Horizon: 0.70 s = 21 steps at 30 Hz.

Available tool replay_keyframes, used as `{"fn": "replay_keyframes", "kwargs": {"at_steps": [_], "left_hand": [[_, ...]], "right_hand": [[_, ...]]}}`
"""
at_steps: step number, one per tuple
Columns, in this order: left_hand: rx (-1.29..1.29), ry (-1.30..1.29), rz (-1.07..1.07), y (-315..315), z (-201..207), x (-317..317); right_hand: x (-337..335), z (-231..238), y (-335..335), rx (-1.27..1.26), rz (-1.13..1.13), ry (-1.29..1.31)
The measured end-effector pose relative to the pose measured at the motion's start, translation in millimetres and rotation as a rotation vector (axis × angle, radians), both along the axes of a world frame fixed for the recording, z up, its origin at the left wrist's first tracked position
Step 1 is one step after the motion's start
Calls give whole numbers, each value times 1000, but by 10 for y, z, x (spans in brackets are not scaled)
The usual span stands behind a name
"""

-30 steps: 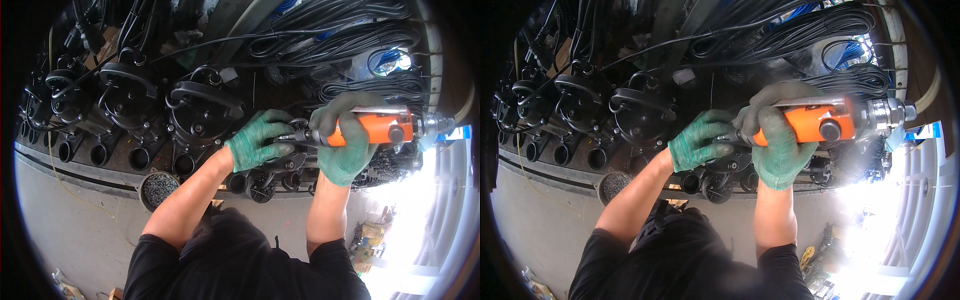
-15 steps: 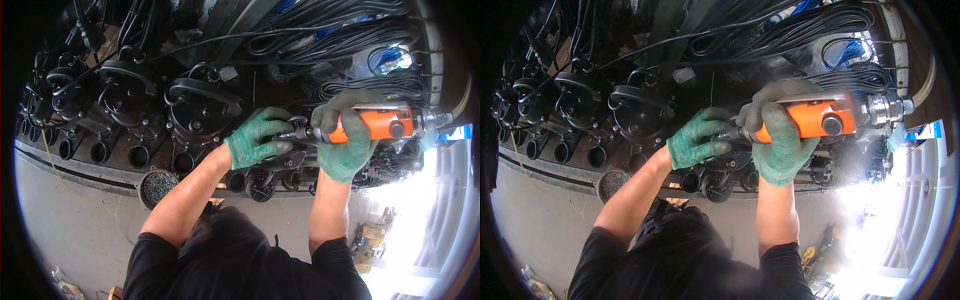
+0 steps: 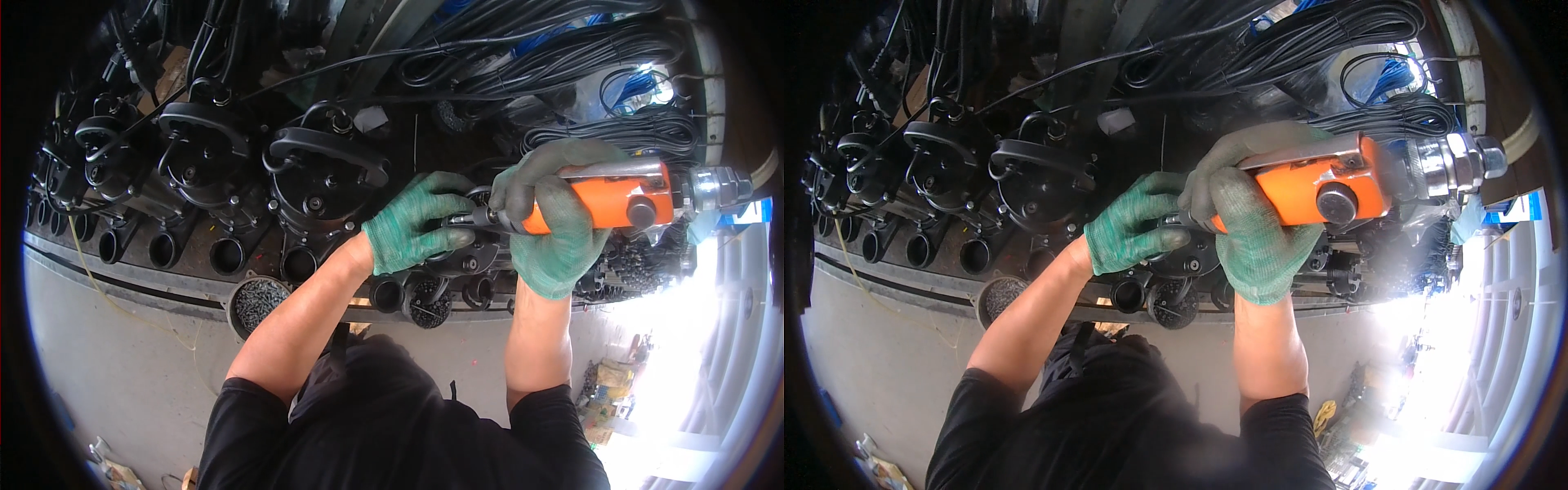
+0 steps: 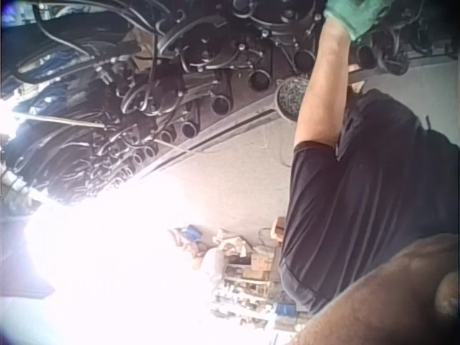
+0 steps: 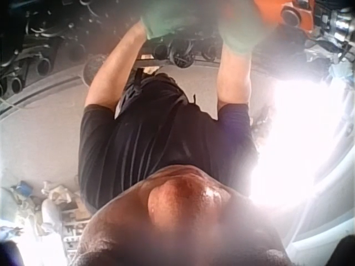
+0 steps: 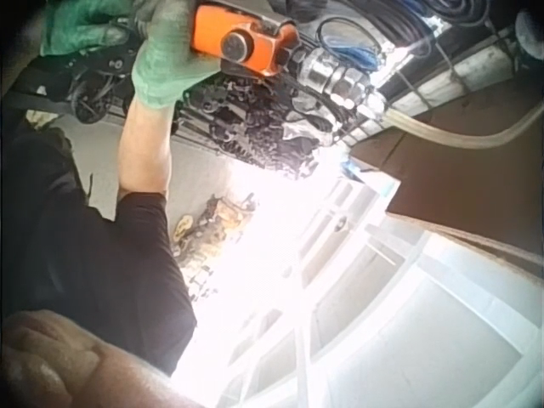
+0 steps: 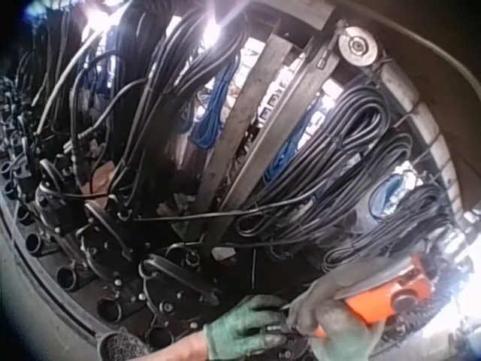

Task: The person assembles industrial motors by using a pneumatic screwdriver to secure bolts on the top casing, picking up individual bolts from a container and placing them into pre-drilled holes before tightening them.

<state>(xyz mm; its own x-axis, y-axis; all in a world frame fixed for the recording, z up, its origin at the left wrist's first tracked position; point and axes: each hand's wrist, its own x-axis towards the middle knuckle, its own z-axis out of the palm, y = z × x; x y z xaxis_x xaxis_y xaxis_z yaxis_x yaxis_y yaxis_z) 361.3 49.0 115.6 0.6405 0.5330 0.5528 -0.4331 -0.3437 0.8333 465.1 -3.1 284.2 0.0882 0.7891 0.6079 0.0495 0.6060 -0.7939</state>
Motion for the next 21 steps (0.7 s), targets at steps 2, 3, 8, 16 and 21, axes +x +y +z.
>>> {"fn": "replay_keyframes", "kwargs": {"at_steps": [2,3,8,16,21], "left_hand": [[-11,-3,-9,-1,6,-5],[-18,-4,-14,-1,8,-10],[-15,6,-22,12,32,-54],[-37,14,10,-24,39,-38],[-147,32,-46,-72,53,1]], "right_hand": [[24,1,5,-34,-2,-19],[42,4,12,-52,-3,-29],[46,-6,10,-73,15,-65],[211,86,24,-168,164,-89],[294,97,40,-88,210,-83]]}}
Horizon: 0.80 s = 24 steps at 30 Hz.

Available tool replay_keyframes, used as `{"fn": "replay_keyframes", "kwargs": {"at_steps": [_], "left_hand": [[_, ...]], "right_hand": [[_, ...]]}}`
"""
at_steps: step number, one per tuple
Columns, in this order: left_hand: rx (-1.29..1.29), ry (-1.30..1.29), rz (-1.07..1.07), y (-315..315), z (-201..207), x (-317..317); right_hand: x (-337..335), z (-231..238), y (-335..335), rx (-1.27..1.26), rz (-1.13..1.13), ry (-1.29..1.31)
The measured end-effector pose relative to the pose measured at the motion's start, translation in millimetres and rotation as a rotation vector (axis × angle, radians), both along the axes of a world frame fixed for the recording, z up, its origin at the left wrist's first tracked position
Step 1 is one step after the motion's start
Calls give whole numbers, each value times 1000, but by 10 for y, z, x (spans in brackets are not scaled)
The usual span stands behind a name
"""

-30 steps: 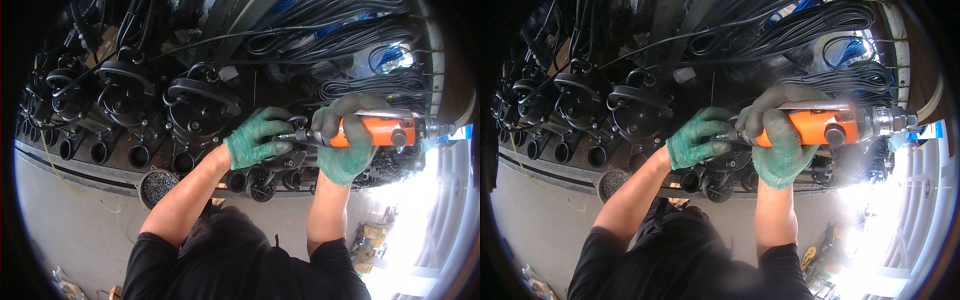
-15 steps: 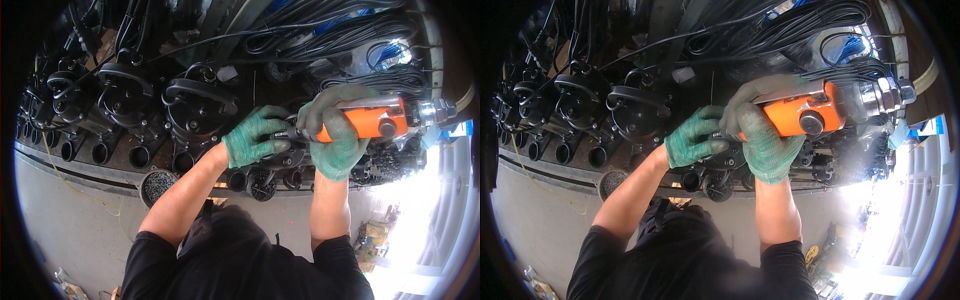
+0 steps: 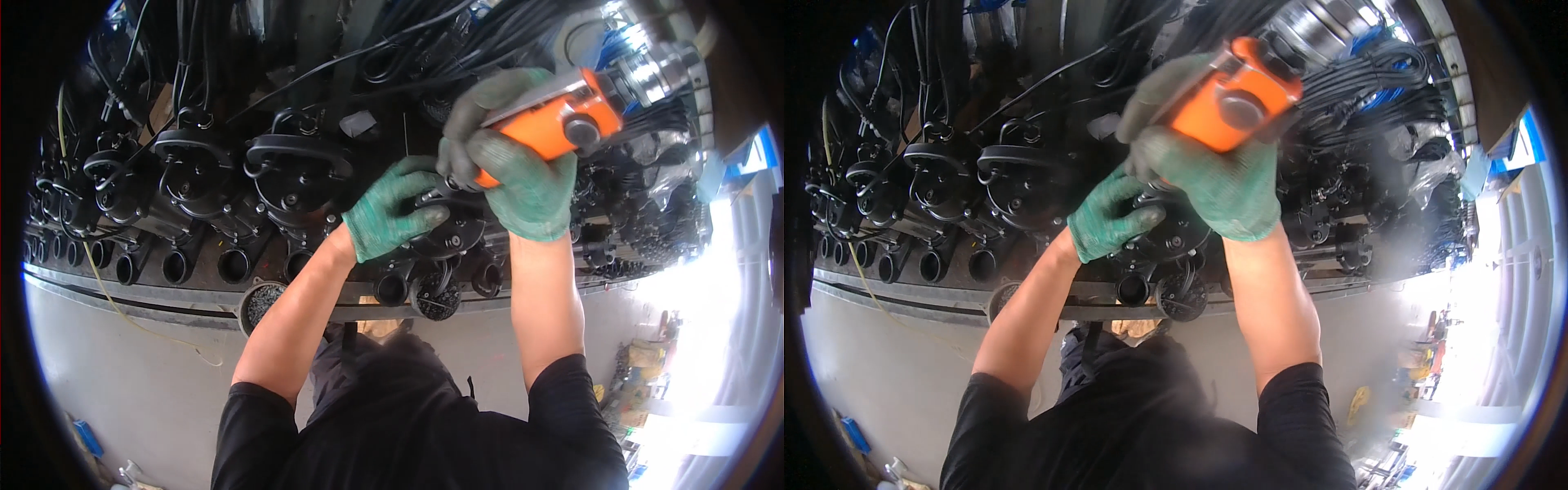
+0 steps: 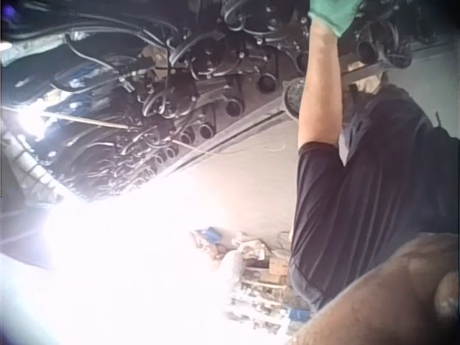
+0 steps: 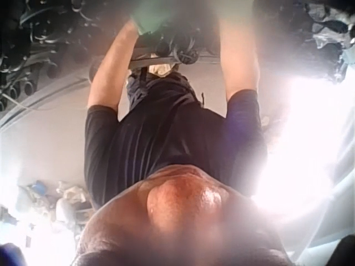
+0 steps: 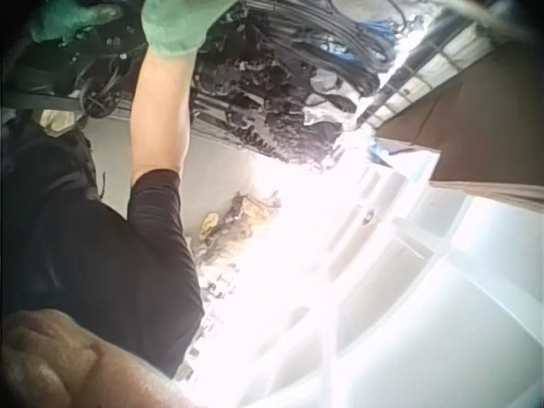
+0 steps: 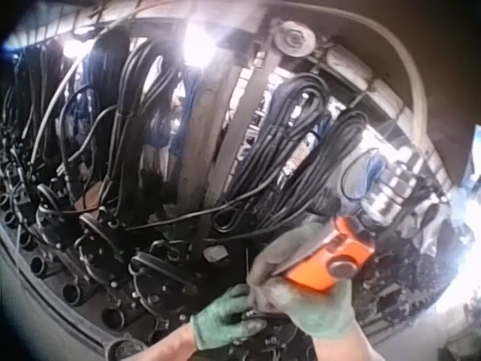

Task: The person assembles industrial motors by using a pneumatic screwdriver to secure bolts on the top casing, picking up individual bolts from a container and placing them into pre-drilled holes before tightening them.

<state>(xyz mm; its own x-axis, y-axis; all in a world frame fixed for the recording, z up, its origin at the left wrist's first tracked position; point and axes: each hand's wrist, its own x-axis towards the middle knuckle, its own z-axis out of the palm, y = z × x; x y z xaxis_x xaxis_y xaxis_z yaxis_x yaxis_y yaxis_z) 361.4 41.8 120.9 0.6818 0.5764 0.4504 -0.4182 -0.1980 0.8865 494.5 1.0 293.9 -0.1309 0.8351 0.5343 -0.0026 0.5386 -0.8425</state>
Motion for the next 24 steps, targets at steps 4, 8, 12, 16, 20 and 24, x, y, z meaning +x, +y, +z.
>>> {"fn": "replay_keyframes", "kwargs": {"at_steps": [4,8,12,16,20,24], "left_hand": [[-222,-7,-68,-117,24,-13],[-262,112,16,-176,37,-85],[-269,149,72,-224,166,-105],[-240,295,167,-312,433,-85],[589,405,498,-462,814,106],[1088,704,256,-509,1368,459]], "right_hand": [[238,-37,85,-35,272,-61],[23,94,18,7,341,-102],[136,206,15,-76,100,-73],[415,289,-140,-81,221,416],[852,415,-567,-92,176,263],[1176,293,-761,-74,52,455]]}}
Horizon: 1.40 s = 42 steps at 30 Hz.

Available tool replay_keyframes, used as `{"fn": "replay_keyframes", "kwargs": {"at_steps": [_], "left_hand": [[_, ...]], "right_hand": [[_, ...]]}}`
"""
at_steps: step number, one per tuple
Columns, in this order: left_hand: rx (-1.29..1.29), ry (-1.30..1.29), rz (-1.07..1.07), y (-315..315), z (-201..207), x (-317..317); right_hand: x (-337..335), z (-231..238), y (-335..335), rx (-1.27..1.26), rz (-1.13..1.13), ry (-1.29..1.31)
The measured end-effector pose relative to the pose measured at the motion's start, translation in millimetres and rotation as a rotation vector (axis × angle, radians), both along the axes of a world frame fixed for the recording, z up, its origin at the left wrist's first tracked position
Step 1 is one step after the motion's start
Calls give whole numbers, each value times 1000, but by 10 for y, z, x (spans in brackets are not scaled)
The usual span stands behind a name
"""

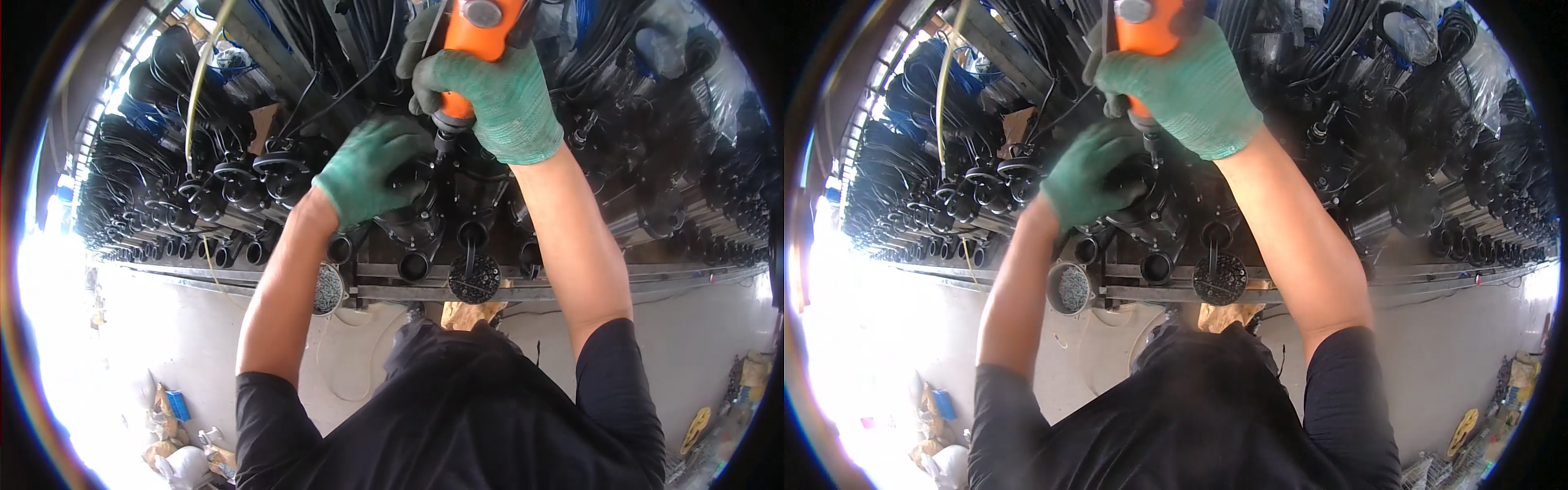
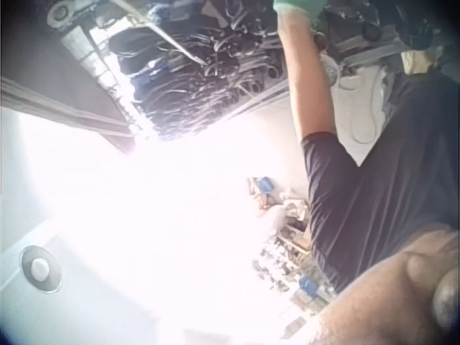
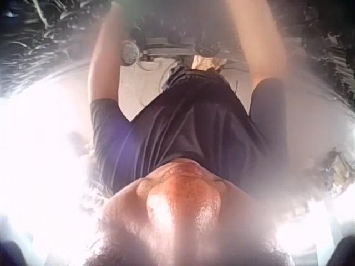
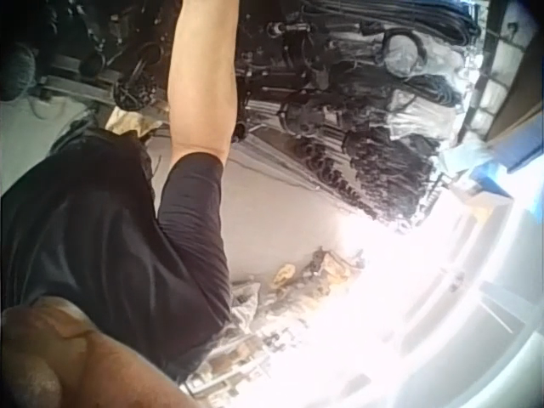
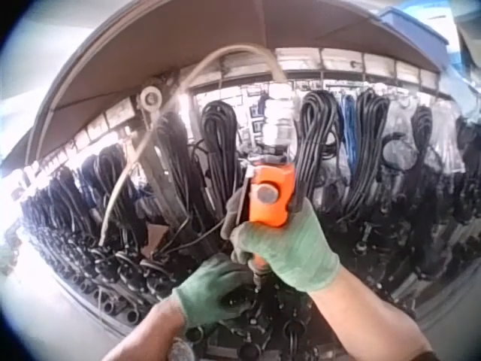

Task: The person assembles industrial motors by using a pneumatic screwdriver to secure bolts on the top casing, picking up individual bolts from a container and placing them into pre-drilled holes before tightening them.

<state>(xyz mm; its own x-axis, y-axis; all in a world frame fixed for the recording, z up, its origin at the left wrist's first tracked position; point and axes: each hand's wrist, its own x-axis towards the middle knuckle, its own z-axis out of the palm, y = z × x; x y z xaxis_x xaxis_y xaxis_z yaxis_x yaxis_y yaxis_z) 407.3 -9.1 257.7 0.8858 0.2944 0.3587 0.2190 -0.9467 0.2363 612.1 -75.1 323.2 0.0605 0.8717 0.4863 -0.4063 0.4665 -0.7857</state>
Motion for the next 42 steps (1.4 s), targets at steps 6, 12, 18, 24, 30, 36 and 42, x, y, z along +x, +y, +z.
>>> {"fn": "replay_keyframes", "kwargs": {"at_steps": [6,12,18,24,30,36,42], "left_hand": [[-86,467,74,152,101,343],[-104,441,89,179,53,332],[-67,415,78,172,29,345],[-78,399,73,160,40,352],[-90,476,134,103,117,408],[-101,483,163,130,26,385],[-68,501,155,115,84,418]], "right_hand": [[199,-330,48,148,-167,58],[246,-560,90,39,-182,147],[243,-657,107,39,-174,193],[242,-698,76,141,-123,126],[196,-687,17,137,-68,137],[121,-663,123,229,-201,-27],[281,-842,56,-14,-297,385]]}}
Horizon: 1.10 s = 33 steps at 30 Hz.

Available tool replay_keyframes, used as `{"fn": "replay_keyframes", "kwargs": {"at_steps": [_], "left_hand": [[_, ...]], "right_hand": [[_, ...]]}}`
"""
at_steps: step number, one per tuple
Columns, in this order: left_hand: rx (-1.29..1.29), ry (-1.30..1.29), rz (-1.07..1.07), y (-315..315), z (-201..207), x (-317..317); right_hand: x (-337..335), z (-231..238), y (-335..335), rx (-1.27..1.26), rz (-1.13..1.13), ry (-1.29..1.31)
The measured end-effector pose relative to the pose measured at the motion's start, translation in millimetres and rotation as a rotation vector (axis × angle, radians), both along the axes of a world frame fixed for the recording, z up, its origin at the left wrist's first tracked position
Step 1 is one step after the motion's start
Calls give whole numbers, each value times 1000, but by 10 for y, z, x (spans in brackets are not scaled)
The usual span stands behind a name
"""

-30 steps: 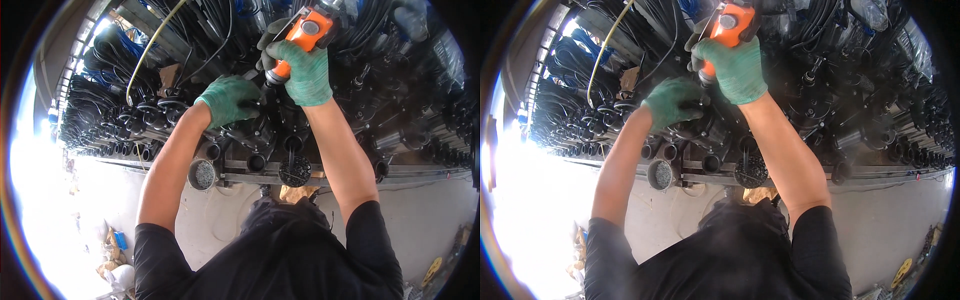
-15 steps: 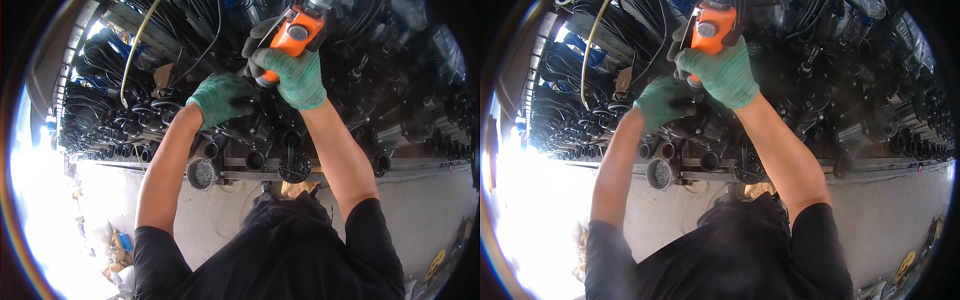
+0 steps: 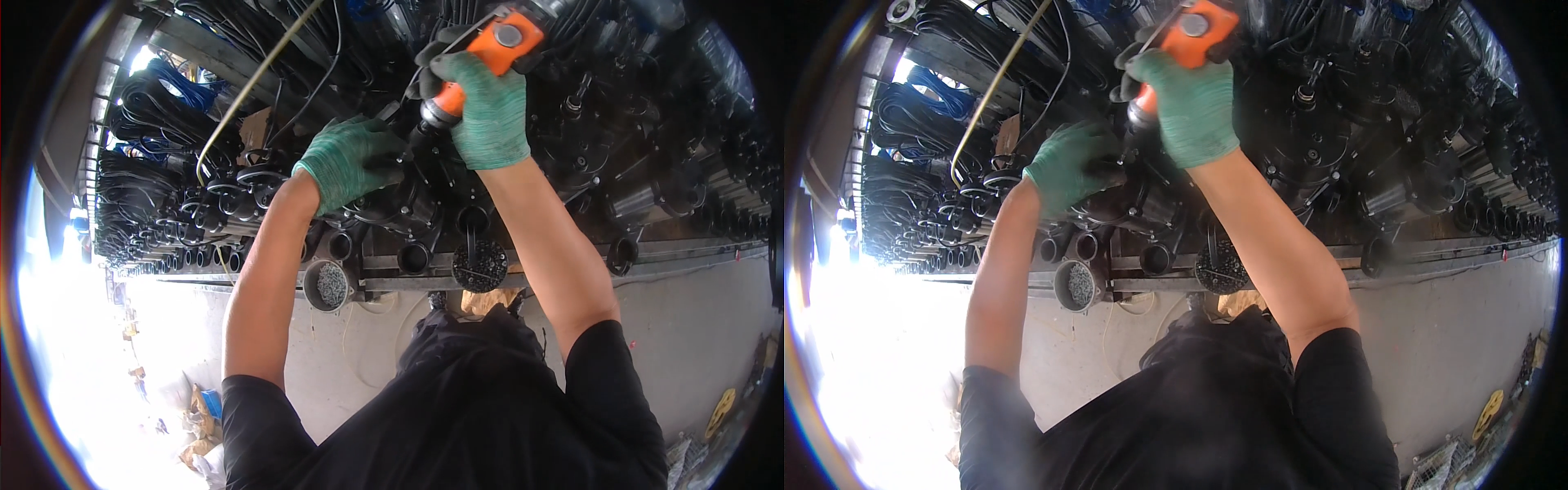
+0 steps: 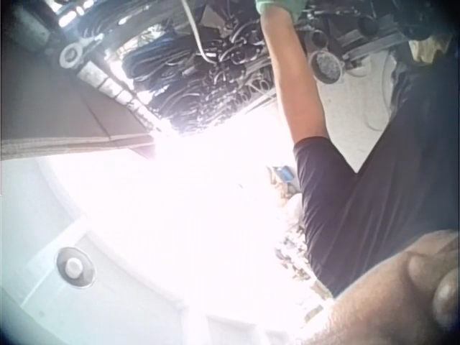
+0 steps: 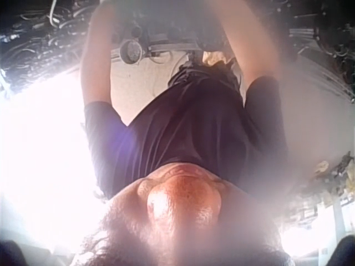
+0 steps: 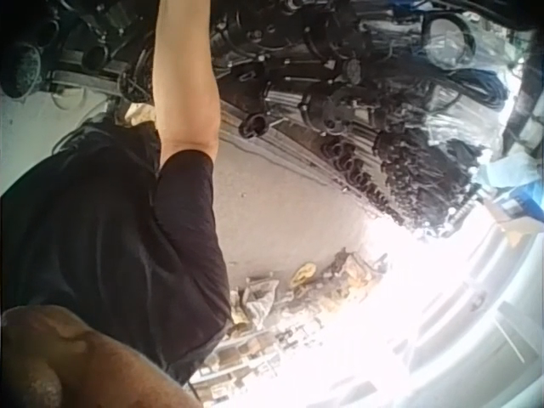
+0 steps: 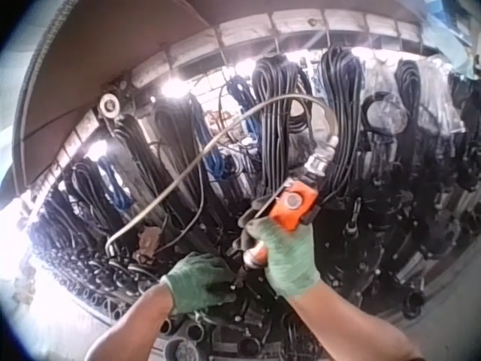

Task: The person assembles industrial motors by using a pneumatic screwdriver to secure bolts on the top casing, picking up individual bolts from a container and placing them into pre-drilled holes before tightening them.

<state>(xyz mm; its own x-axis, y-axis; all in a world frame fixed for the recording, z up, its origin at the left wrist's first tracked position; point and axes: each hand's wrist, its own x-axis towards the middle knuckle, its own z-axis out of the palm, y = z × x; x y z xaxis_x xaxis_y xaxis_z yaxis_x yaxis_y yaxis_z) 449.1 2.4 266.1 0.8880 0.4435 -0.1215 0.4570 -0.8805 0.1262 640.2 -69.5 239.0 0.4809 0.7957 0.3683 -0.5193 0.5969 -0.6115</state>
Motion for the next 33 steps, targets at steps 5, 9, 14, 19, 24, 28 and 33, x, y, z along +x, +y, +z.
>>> {"fn": "replay_keyframes", "kwargs": {"at_steps": [5,9,14,19,24,28,33], "left_hand": [[21,7,14,-3,-18,-18],[-40,20,45,2,-2,-2],[9,-12,19,74,-135,-54],[7,-61,-22,91,-120,-41],[-1,-32,22,69,-103,-17],[9,65,49,1,-8,24],[-70,151,136,91,-124,-25]], "right_hand": [[20,-51,-55,106,92,-95],[50,62,-69,243,314,-321],[-17,132,15,212,278,-288],[8,76,17,-10,96,-218],[75,-173,-75,173,136,-123],[149,-199,-66,382,236,-331],[-94,117,34,358,51,-671]]}}
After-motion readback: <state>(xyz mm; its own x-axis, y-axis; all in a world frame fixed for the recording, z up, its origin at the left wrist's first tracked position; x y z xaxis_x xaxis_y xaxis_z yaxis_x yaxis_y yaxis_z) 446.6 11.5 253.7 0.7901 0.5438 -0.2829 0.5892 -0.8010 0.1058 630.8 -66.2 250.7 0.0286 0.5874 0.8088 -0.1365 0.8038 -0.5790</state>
